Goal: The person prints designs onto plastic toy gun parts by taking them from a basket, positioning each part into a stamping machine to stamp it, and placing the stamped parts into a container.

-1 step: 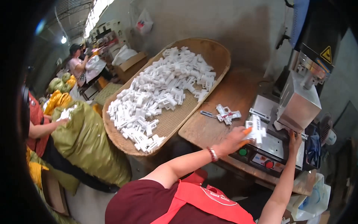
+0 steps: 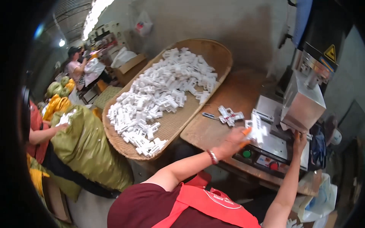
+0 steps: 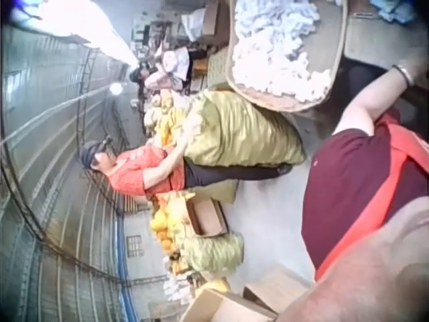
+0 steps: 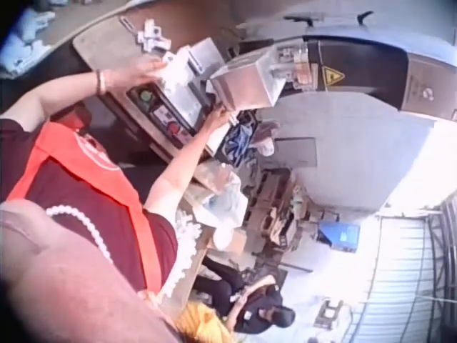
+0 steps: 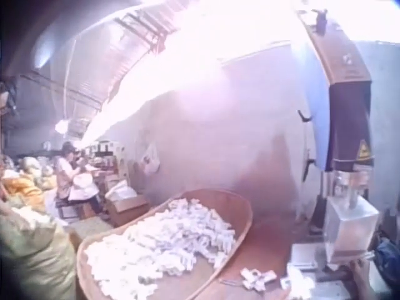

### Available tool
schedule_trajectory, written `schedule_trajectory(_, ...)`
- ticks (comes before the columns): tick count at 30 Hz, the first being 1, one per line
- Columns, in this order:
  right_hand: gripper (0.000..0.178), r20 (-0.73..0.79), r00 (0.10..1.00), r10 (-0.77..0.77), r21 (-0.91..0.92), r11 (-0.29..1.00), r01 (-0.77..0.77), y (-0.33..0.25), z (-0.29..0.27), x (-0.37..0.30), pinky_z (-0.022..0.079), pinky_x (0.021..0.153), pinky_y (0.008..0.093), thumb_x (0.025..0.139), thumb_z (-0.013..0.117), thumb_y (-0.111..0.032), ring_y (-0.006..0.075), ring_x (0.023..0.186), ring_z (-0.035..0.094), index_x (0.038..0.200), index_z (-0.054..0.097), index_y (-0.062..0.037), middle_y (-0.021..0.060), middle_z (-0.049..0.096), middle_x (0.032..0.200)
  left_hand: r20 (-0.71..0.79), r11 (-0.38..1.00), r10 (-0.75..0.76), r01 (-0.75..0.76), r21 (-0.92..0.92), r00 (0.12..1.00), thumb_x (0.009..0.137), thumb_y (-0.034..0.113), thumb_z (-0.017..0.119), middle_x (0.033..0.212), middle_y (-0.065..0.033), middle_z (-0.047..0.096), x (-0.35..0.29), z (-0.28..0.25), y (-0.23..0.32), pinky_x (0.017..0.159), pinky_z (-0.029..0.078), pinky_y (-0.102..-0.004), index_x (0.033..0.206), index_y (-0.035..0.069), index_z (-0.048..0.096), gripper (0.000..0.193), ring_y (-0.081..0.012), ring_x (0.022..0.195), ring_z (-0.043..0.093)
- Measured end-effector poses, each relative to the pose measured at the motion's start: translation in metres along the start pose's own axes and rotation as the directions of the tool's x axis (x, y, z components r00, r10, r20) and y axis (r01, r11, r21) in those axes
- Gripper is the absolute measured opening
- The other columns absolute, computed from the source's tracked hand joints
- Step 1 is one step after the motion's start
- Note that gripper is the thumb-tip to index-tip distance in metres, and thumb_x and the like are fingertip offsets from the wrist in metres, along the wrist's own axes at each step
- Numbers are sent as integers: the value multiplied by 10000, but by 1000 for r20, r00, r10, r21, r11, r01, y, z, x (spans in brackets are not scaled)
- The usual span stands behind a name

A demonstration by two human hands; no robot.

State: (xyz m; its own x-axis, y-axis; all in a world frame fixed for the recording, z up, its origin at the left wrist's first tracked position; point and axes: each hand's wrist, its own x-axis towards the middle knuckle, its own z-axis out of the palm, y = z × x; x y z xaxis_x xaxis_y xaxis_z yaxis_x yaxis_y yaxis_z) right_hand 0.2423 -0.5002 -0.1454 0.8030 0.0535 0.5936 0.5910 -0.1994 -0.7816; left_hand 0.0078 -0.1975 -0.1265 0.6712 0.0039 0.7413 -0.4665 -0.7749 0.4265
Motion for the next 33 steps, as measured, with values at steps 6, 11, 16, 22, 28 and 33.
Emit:
schedule_trajectory(6,255,-264,910,-321,-687,725,57,-173,-94,-112,284,1085,375,874,639,-97,281,1245,457,1099,573,3,142,564,1269,-99,997,-4,12,76,995,855,112,591,1244,-230,523,37,-25,-38,969,399,-452,1232,-43,511,415,-408,1132,494)
schedule_trajectory(11,247,-474,830,-292,-751,626,-209,-221,-206,-227,315,1070,354,925,537,-22,248,1219,474,1170,549,7,128,585,1231,23,981,31,-35,193,999,852,144,589,1200,-145,559,103,59,-44,797,474,-425,1178,64,566,336,-340,916,548)
schedule_trajectory(16,260,-485,871,85,-438,838,-325,-142,-190,-225,346,1039,320,907,525,-4,209,1179,511,1158,587,23,117,597,1205,130,951,57,-94,295,990,827,148,567,1024,-102,627,137,123,-36,731,473,-418,984,108,643,179,-325,858,562)
schedule_trajectory(22,414,-356,930,94,-386,891,-238,-71,-118,-136,321,1060,342,897,597,-129,250,1236,464,1275,504,11,140,531,1285,55,999,10,-12,39,998,779,163,580,879,-62,661,134,146,5,708,451,-393,833,181,698,130,-284,901,558)
schedule_trajectory(28,520,-216,965,149,-359,907,-221,-24,-109,-117,316,1061,341,878,644,-179,274,1243,444,1325,457,12,161,497,1317,179,976,13,-51,209,984,804,275,642,1152,-112,574,91,96,12,838,406,-432,1162,140,601,386,-311,1057,517)
schedule_trajectory(33,641,-181,893,413,-403,797,-450,45,-138,-139,382,983,312,910,590,-406,248,1147,516,1368,429,12,161,546,1280,437,945,38,-174,277,899,800,526,629,1443,-187,344,14,34,-23,959,346,-603,1389,215,417,699,-407,1311,333)
